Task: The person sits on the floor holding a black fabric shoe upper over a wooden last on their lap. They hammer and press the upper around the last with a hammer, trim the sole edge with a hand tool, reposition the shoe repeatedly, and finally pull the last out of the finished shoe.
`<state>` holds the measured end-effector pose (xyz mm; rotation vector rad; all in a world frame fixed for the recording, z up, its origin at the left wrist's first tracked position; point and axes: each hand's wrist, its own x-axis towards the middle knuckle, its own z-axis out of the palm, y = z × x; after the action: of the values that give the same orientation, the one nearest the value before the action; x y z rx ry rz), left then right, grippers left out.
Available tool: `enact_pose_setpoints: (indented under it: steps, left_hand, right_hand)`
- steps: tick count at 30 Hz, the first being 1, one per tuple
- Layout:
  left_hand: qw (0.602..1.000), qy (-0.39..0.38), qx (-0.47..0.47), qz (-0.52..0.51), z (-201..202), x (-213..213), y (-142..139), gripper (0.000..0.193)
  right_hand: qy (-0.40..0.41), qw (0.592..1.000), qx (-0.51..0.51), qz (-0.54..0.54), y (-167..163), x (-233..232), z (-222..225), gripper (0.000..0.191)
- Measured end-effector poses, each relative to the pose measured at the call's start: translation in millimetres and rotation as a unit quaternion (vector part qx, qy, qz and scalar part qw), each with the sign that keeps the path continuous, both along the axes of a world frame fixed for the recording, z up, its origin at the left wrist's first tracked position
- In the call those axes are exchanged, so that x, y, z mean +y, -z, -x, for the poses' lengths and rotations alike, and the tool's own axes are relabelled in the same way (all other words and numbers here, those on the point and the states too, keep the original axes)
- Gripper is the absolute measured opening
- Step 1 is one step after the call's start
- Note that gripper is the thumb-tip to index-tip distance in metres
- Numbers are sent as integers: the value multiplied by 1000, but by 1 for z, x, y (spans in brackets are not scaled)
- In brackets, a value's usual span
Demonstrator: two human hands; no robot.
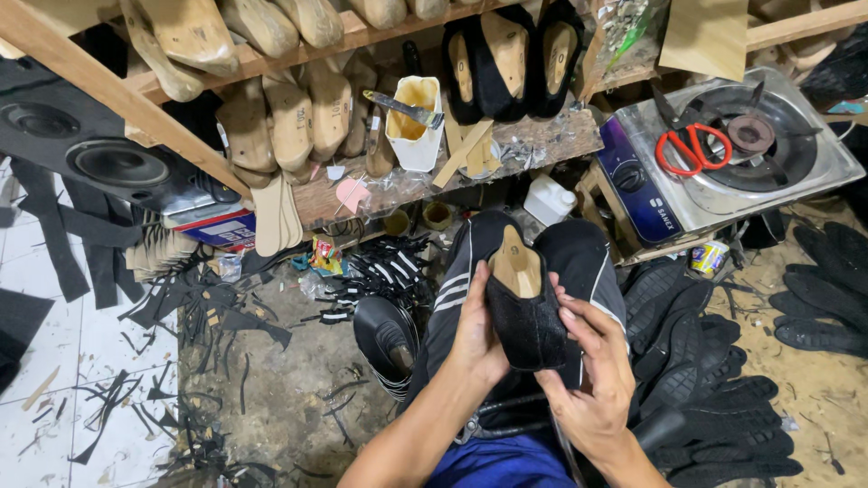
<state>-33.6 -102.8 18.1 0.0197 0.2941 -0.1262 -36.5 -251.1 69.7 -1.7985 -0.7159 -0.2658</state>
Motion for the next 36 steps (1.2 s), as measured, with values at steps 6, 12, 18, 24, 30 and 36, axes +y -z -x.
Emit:
enact_pose_setpoints:
  steps: [6,12,18,24,30,36]
  left_hand:
    - [1000,5,-7,21,7,2,10,72]
    - [983,-102,67,-138,22,-7,5,62]
    - [517,-231,-139,-812,30,18,-31,103]
    - [343,-237,-319,-851,-15,66,-66,108]
    - [538,-134,-192,-810,13,39,-80,108]
    - [671,-95,-155,-718,26,28,-84,98]
  right_hand:
    - [17,1000,-22,8,3,4,1,60]
    - [40,998,-31,27,-8,8,-4,61]
    - [35,999,-38,15,-20,14,-19,59]
    - [43,998,-18,32,-33,20,-26,61]
    - [6,1000,30,6,-43,15,-32,53]
    - [-41,989,140,0,-43,20,-33,51]
